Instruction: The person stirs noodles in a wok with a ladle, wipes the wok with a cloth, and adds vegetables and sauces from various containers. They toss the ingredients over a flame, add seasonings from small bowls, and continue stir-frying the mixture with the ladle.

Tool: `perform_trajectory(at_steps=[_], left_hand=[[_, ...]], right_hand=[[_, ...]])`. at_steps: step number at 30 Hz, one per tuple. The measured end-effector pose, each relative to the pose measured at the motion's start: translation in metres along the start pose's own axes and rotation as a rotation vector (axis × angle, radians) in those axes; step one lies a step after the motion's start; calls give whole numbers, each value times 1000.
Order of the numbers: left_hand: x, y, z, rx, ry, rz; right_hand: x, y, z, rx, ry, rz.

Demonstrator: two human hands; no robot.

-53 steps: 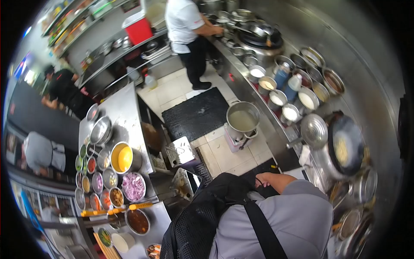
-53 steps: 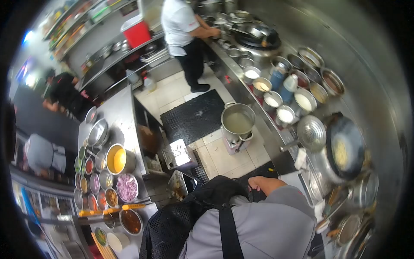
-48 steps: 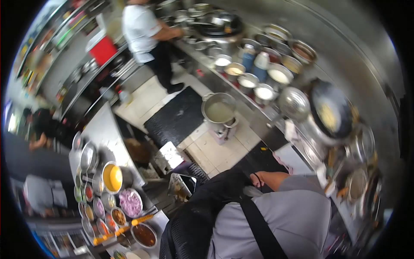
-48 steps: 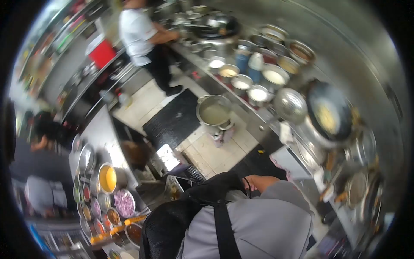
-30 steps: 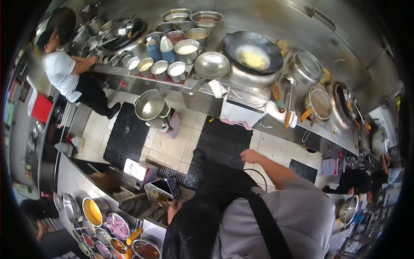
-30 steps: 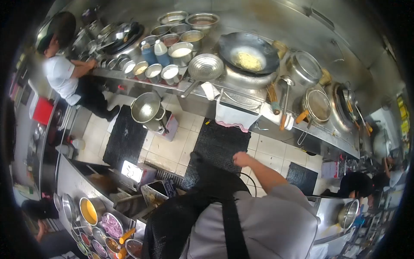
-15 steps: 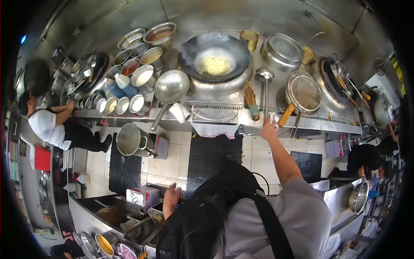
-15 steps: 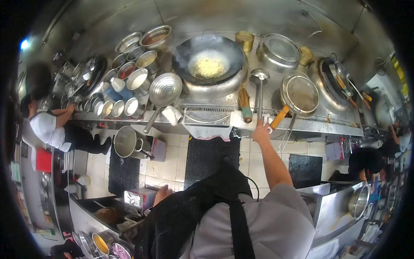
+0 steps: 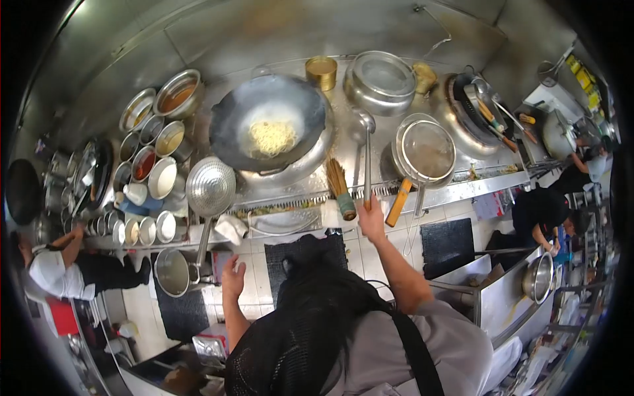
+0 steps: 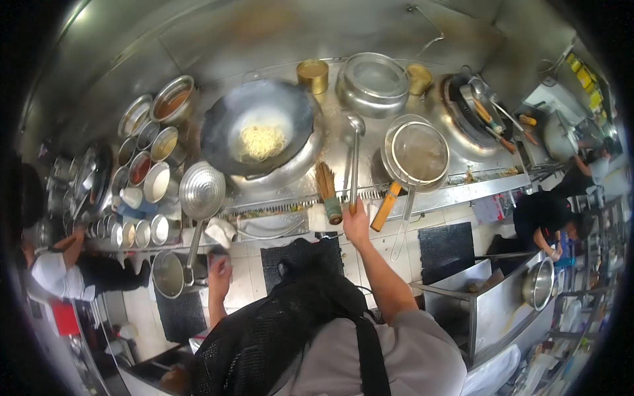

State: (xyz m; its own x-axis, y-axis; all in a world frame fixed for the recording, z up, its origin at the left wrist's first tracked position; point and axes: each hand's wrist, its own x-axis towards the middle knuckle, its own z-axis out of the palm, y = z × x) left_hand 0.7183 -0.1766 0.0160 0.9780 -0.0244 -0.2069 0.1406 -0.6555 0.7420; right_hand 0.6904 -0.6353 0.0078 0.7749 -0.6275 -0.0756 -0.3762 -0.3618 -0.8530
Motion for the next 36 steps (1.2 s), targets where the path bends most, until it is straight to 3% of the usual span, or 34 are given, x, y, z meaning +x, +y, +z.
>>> perform_trajectory(at_steps=[3,4,5,10,12,13,15,16,18,20,21,22,24,25,26,27,28,30,31,32,34,36], left_hand=[[32,-27,1,-43,39,88],[43,-39,5,32,146,115],[59,-43,7,103,257,141],[107,-66,33,14,300,18],[107,-32,19,-377,176,-142],[116,-40,22,-404,146,-181],[127,-51,27,-635,91,-98],[136,-64,34,-758,55,-15],[136,-50,26,-520,28,-107],[144,-61,34,-415,47,-114],[145,-59,39,-166,144,10],[147,-55,43,85,241,132],[149,-37,37,80,249,176],[153,-31,36,-151,98,84],[150,-28,34,-380,-52,-5],[141,-22,27,-389,-41,-14],[132,-11,15,-592,-53,-57],[119,4,-4,-986,-78,-135],[113,-2,-4,-1216,-76,-113],[107,-8,-9,-1212,-61,-117],[93,-19,-22,-1617,-228,-265],[78,-1,-36,-1642,-285,-244]], right_hand=[[-50,-3,-13,-76,111,-200],[-60,2,-16,-96,165,-278],[-65,4,-20,-110,170,-246],[-89,-39,-40,-282,72,-82],[-96,-56,-47,-323,24,-129],[-98,-72,-54,-331,-18,-144],[-99,-109,-72,-391,-114,-185],[-92,-107,-77,-477,-113,-369],[-86,-143,-84,-780,-222,-306],[-68,-161,-67,-846,-255,-287],[-60,-168,-58,-904,-278,-267],[-48,-164,-43,-878,-250,-321],[-9,-133,-1,-664,-232,-509],[8,-124,18,-473,-243,-630],[11,-140,33,-224,-367,-282],[14,-160,48,22,-475,68],[22,-168,60,15,-486,55],[36,-178,81,343,-455,51],[44,-186,85,367,-434,46],[62,-179,90,370,-449,48],[99,-168,102,175,-293,-131],[120,-186,104,42,-285,-156]])
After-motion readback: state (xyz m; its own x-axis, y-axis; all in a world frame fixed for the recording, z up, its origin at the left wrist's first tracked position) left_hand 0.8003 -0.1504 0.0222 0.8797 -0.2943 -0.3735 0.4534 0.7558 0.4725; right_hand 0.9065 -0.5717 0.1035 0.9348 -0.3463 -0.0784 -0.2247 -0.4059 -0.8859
